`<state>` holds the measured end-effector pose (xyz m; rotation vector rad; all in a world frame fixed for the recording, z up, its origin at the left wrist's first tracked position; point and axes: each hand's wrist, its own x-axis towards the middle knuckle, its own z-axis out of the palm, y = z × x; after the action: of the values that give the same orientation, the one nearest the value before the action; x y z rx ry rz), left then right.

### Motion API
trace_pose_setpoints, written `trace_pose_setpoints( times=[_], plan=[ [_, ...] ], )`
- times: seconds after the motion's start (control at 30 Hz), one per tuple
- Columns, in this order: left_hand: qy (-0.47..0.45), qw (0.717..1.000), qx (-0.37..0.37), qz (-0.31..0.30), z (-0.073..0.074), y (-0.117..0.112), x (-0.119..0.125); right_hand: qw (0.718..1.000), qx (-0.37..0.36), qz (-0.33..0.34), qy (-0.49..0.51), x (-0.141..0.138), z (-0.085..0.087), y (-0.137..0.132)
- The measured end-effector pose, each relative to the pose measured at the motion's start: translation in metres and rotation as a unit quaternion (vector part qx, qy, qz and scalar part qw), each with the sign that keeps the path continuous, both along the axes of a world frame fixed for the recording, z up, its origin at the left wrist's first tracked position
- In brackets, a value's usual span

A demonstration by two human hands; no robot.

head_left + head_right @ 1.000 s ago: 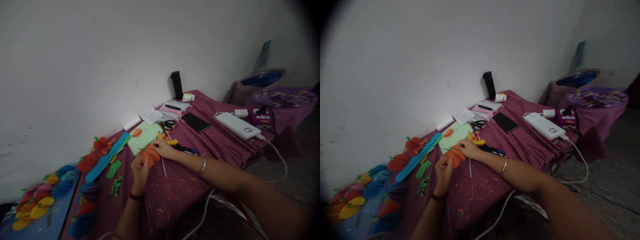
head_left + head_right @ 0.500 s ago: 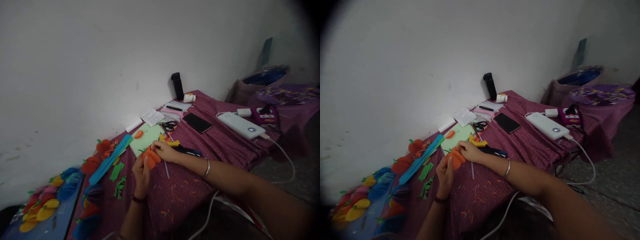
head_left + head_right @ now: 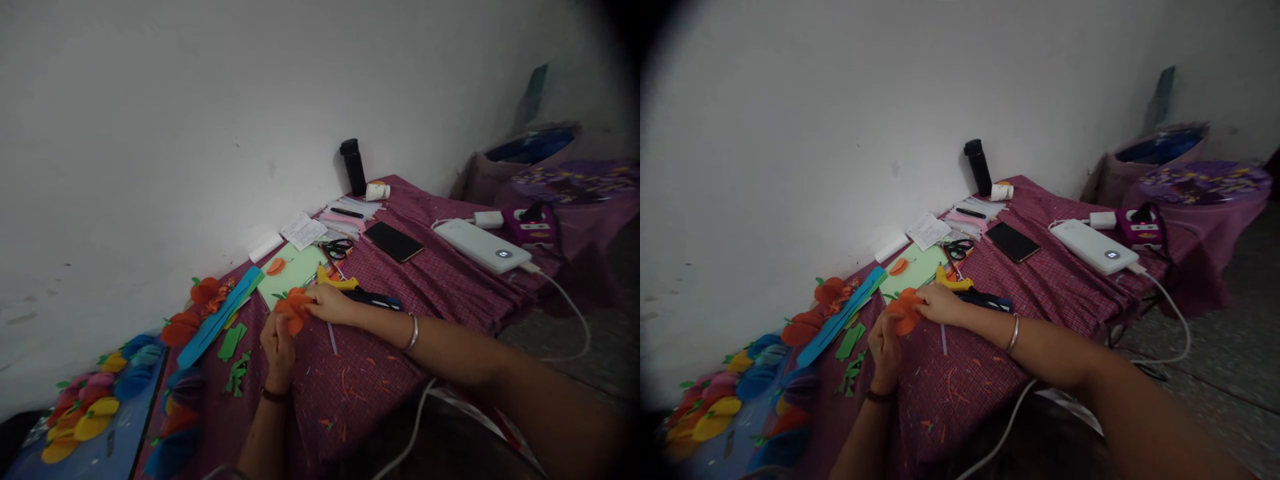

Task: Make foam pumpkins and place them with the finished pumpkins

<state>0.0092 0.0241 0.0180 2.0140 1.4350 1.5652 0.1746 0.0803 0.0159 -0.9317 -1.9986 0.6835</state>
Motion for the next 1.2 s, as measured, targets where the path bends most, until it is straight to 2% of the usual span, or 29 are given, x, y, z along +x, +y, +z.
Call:
trace_pose_setpoints(
  times=[0.13,0.3,0.4,0.5,0.6,0.73,0.8,0.9,1.03,1.13,1.2],
  plan=[
    [-0.066,0.997,0.022,0.032,0.004,-0.002,0.001,0.999,-0.020,-0.024,0.040,0.002,-0.001,0.004],
    [-0.162,0.983,0.030,0.081,0.011,0.003,-0.002,0.990,-0.049,0.007,0.130,0.003,-0.005,0.008],
    [-0.248,0.964,0.004,0.094,0.012,0.009,-0.005,0.981,-0.058,0.029,0.183,0.003,-0.005,0.010],
    [-0.344,0.933,-0.058,0.083,0.009,0.016,-0.010,0.965,-0.080,0.064,0.243,0.002,-0.003,0.011],
    [-0.425,0.895,-0.134,0.029,0.004,0.024,-0.017,0.943,-0.115,0.125,0.287,0.003,0.000,0.011],
    [-0.535,0.798,-0.247,-0.123,-0.004,0.032,-0.026,0.921,-0.158,0.176,0.311,0.006,0.003,0.008],
    [-0.556,0.770,-0.269,-0.160,-0.005,0.032,-0.027,0.917,-0.167,0.190,0.308,0.009,0.005,0.008],
    [-0.555,0.769,-0.265,-0.173,-0.002,0.028,-0.024,0.931,-0.148,0.196,0.269,0.013,0.009,0.007],
    [-0.527,0.794,-0.247,-0.174,0.005,0.023,-0.019,0.958,-0.073,0.182,0.207,0.017,0.015,0.005],
    [-0.512,0.806,-0.237,-0.182,0.007,0.022,-0.018,0.969,-0.022,0.176,0.174,0.019,0.017,0.003],
    [-0.496,0.824,-0.209,-0.178,0.008,0.021,-0.018,0.973,-0.007,0.169,0.158,0.019,0.018,0.002]
  ],
)
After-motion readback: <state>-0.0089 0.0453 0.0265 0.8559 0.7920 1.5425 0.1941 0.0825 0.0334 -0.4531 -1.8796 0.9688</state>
